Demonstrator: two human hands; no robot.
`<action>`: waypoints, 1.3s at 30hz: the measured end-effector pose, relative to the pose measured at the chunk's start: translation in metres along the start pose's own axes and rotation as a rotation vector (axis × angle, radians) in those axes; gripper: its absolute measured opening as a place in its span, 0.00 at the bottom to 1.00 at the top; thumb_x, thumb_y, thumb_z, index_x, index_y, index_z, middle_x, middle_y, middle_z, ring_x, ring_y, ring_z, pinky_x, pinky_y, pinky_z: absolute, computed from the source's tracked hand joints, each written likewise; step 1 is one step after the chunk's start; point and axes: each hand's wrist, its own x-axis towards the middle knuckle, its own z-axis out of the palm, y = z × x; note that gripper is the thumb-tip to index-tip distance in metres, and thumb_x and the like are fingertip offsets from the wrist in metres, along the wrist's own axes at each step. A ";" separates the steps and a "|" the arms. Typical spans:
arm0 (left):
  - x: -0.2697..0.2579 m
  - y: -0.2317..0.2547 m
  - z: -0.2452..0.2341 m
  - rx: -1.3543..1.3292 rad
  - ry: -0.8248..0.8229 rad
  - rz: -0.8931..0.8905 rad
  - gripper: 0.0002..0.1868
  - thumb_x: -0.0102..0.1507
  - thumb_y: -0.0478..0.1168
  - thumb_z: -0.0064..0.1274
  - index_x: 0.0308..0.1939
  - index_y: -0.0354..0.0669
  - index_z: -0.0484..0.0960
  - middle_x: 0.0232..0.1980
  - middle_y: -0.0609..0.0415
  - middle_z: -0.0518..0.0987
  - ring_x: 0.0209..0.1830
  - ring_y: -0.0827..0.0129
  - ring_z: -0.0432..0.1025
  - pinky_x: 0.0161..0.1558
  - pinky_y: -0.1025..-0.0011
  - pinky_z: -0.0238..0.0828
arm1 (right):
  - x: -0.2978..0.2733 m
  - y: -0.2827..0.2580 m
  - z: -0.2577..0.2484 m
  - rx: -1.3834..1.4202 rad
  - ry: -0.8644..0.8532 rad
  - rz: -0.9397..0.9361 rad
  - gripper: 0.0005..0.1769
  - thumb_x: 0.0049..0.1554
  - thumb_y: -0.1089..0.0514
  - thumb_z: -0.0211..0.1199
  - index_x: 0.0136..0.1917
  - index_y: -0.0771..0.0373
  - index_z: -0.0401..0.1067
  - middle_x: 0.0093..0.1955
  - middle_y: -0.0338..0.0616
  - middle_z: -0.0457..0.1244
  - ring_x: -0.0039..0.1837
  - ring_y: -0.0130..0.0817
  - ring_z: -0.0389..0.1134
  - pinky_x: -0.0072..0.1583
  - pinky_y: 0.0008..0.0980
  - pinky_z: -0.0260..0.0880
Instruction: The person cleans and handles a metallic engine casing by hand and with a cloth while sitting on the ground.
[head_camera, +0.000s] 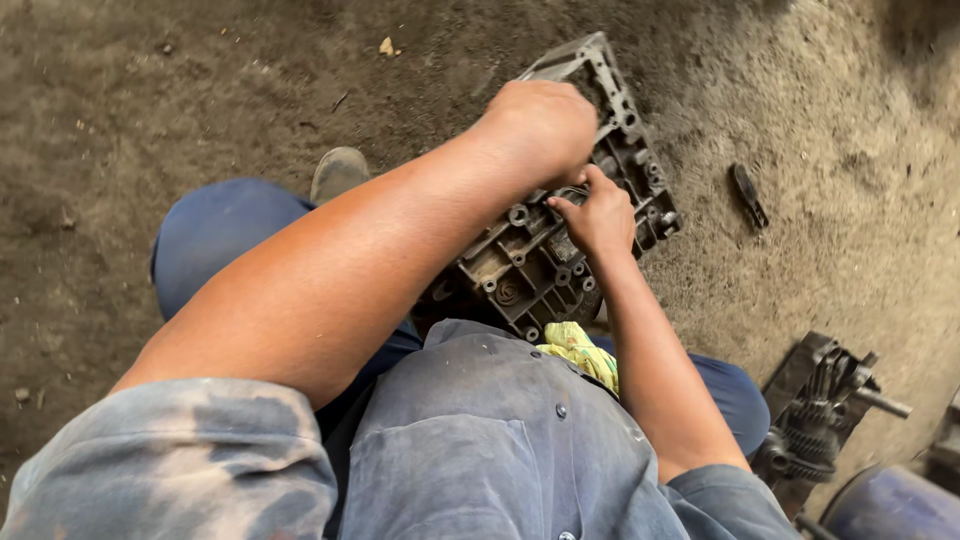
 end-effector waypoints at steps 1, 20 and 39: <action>-0.001 0.000 -0.001 -0.005 0.010 0.007 0.23 0.58 0.52 0.66 0.50 0.41 0.86 0.54 0.48 0.82 0.56 0.59 0.76 0.53 0.60 0.75 | 0.007 0.000 -0.005 0.011 -0.018 -0.004 0.28 0.45 0.43 0.80 0.53 0.54 0.73 0.46 0.52 0.70 0.50 0.55 0.72 0.50 0.52 0.70; 0.010 0.008 0.000 0.081 -0.105 -0.012 0.23 0.62 0.56 0.62 0.47 0.39 0.85 0.45 0.50 0.82 0.44 0.65 0.77 0.49 0.62 0.77 | -0.007 0.030 -0.001 -0.094 0.127 -0.281 0.26 0.48 0.43 0.78 0.48 0.59 0.68 0.39 0.48 0.69 0.42 0.52 0.71 0.42 0.49 0.69; 0.018 0.003 0.005 0.052 -0.111 -0.030 0.23 0.61 0.54 0.62 0.49 0.39 0.85 0.44 0.50 0.83 0.40 0.68 0.77 0.43 0.65 0.80 | 0.008 0.010 -0.029 -0.317 -0.039 -0.328 0.24 0.46 0.44 0.79 0.54 0.47 0.78 0.44 0.49 0.71 0.47 0.49 0.73 0.48 0.48 0.72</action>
